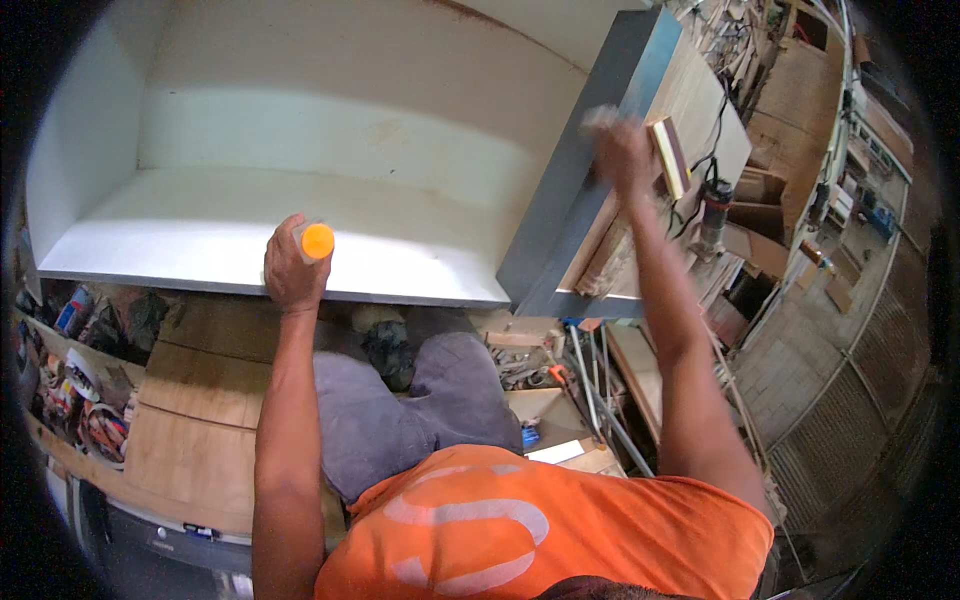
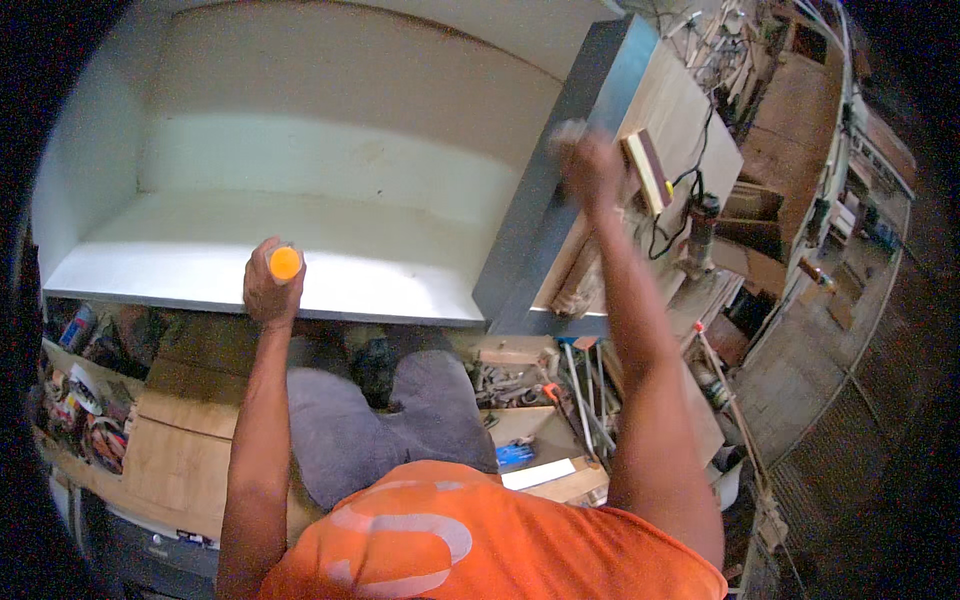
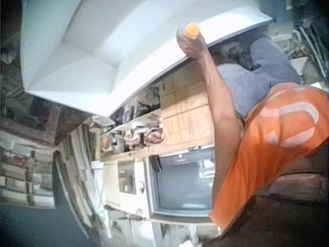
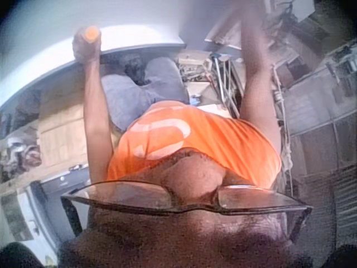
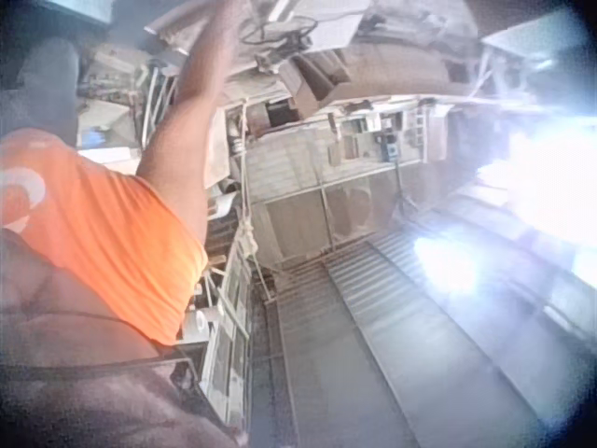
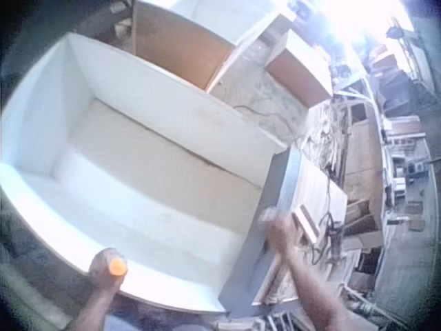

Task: The person uses a power sander on the edges of a white cabinet, then switches to a hand file and sanding block to smooth the edges. They wipe the surface with a cloth and apply a liquid from a bottle to the edges.

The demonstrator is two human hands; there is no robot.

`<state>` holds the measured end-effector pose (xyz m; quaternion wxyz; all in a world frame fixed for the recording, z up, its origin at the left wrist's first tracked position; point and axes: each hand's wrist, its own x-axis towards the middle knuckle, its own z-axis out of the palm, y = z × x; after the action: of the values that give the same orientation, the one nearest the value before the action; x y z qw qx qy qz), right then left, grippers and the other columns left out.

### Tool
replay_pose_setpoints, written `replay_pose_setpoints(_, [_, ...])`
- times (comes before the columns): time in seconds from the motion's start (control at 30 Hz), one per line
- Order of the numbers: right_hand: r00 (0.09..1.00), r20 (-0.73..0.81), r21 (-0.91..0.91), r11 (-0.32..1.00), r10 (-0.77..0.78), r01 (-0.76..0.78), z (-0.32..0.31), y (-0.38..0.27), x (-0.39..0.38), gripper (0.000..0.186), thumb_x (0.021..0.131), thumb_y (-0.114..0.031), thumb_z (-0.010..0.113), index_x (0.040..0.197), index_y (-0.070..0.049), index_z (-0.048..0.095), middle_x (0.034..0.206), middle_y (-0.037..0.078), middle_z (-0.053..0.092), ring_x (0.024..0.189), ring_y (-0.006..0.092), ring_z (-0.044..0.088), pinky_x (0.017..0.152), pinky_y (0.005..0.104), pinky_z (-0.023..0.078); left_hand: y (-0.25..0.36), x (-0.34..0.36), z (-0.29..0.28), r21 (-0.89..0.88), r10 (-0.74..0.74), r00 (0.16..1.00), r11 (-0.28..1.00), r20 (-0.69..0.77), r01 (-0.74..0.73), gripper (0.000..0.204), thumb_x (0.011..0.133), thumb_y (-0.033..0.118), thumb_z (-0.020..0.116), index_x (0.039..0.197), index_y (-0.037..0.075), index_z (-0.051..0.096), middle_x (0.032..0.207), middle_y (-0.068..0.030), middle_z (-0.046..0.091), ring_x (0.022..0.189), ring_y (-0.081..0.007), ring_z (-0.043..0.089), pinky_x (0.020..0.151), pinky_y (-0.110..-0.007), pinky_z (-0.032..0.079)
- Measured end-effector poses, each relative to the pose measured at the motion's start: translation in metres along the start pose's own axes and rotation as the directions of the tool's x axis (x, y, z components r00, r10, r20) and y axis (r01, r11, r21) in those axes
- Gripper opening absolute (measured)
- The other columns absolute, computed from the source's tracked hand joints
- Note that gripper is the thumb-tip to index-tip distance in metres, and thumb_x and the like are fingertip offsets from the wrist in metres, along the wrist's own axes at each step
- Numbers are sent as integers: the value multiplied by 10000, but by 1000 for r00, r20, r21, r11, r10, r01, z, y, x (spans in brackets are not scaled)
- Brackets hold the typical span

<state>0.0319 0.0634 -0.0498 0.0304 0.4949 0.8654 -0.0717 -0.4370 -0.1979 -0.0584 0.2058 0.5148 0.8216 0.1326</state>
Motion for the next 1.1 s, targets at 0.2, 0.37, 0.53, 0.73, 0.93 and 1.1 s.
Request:
replay_pose_setpoints(0.2, [996, 71, 73, 996, -58, 52, -24, -64, -42, 99, 776, -79, 670, 866, -55, 634, 839, 162, 584, 796, 356, 584, 674, 449, 479, -11, -10, 7, -51, 4, 1000, 999, -31, -6, 576, 750, 180, 804, 1240, 116, 508, 1170, -79, 627, 1088, -298, 617, 909, -408, 516])
replay_pose_setpoints(0.37, [943, -332, -243, 966, 5, -91, -38, 72, 175, 128, 889, -165, 617, 934, -46, 630, 841, 186, 626, 833, 364, 633, 699, 485, 500, -10, 2, 4, -40, 39, 999, 998, -29, -40, 538, 775, 167, 776, 1241, 101, 517, 1163, -82, 625, 1084, -298, 618, 919, -399, 503])
replay_pose_setpoints(0.53, [866, -439, -122, 939, 240, -322, -26, 88, 207, 253, 905, -278, 651, 952, -30, 636, 871, 213, 679, 822, 403, 660, 695, 472, 514, -9, 2, 3, -48, -21, 1000, 999, -4, 21, 553, 760, 161, 785, 1243, 101, 522, 1169, -82, 623, 1090, -297, 616, 924, -402, 502])
replay_pose_setpoints(0.73, [859, -435, 37, 959, 269, -281, -24, 38, 177, 305, 925, -309, 645, 816, -28, 598, 792, 228, 645, 751, 429, 646, 651, 501, 495, -9, -7, 5, -36, -46, 999, 998, -6, 46, 619, 732, 166, 808, 1263, 91, 500, 1200, -92, 614, 1110, -299, 608, 932, -410, 505])
replay_pose_setpoints(0.93, [714, -526, -14, 835, 462, -550, -112, 133, 336, 370, 840, -366, 701, 808, 1, 674, 864, 218, 706, 840, 370, 697, 743, 481, 522, -14, -5, 5, -31, -10, 1000, 999, 4, 10, 623, 734, 173, 811, 1265, 87, 496, 1214, -96, 608, 1115, -302, 607, 948, -403, 504])
replay_pose_setpoints(1.1, [974, -226, -377, 923, -15, -73, -105, 121, 244, 498, 906, -525, 621, 820, -34, 618, 836, 214, 662, 815, 427, 665, 690, 510, 510, -11, -2, 3, -32, -17, 1000, 999, -1, 17, 640, 739, 186, 809, 1286, 84, 493, 1220, -96, 610, 1129, -299, 606, 950, -404, 507])
